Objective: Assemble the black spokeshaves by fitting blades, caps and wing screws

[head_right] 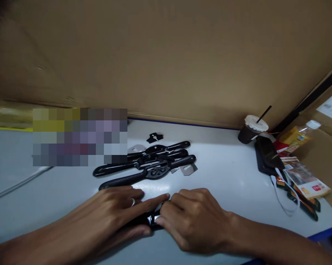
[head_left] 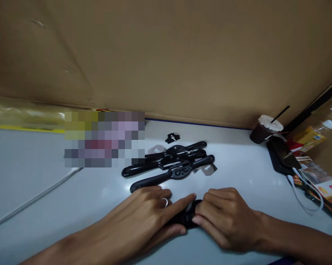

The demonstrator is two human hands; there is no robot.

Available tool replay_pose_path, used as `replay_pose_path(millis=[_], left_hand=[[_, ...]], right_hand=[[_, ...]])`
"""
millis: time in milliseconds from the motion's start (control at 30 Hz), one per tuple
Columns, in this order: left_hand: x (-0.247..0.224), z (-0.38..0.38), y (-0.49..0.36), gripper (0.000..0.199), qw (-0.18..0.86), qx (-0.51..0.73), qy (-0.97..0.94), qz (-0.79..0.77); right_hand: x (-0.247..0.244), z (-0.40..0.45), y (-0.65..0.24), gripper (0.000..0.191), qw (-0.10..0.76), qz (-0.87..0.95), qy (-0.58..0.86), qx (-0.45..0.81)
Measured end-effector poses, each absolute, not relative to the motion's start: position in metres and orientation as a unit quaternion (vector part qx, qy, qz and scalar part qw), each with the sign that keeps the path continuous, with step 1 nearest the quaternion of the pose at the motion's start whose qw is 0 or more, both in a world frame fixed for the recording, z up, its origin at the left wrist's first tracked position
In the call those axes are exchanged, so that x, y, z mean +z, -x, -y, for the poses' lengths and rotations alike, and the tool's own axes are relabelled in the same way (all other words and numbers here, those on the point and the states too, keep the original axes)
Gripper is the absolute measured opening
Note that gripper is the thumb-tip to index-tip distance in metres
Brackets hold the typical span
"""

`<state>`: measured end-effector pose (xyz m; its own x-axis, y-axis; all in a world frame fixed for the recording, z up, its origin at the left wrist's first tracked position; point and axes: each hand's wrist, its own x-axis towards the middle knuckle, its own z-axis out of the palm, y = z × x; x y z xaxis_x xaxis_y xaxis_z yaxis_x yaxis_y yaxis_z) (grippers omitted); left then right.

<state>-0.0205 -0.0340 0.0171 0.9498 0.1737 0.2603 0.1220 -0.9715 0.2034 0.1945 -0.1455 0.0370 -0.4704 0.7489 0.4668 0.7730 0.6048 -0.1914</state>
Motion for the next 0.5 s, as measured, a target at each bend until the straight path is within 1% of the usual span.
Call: replay_pose_path(millis=[100, 267, 400, 500], left_hand=[[0.0188, 0.0335, 0.0208, 0.040, 0.091, 0.136, -0.984, -0.072], [0.0236, 0.0335, 0.0218, 0.042, 0.085, 0.108, -0.988, -0.069], [0.0259, 0.0336, 0.0219, 0.045, 0.075, 0.097, -0.990, -0.069], [0.0273, 0.0336, 0.0211, 0.047, 0.060, 0.094, -0.991, -0.068]], right_hand=[[0.0335, 0.1482, -0.1921, 0.032, 0.254, 0.850, 0.461, -0.037], [0.0356, 0.1509, -0.1909, 0.027, 0.243, 0.822, 0.515, -0.004], [0.0373, 0.1512, -0.1915, 0.017, 0.254, 0.826, 0.502, 0.020], [0.0389, 0.1500, -0.1933, 0.019, 0.266, 0.840, 0.473, 0.013]])
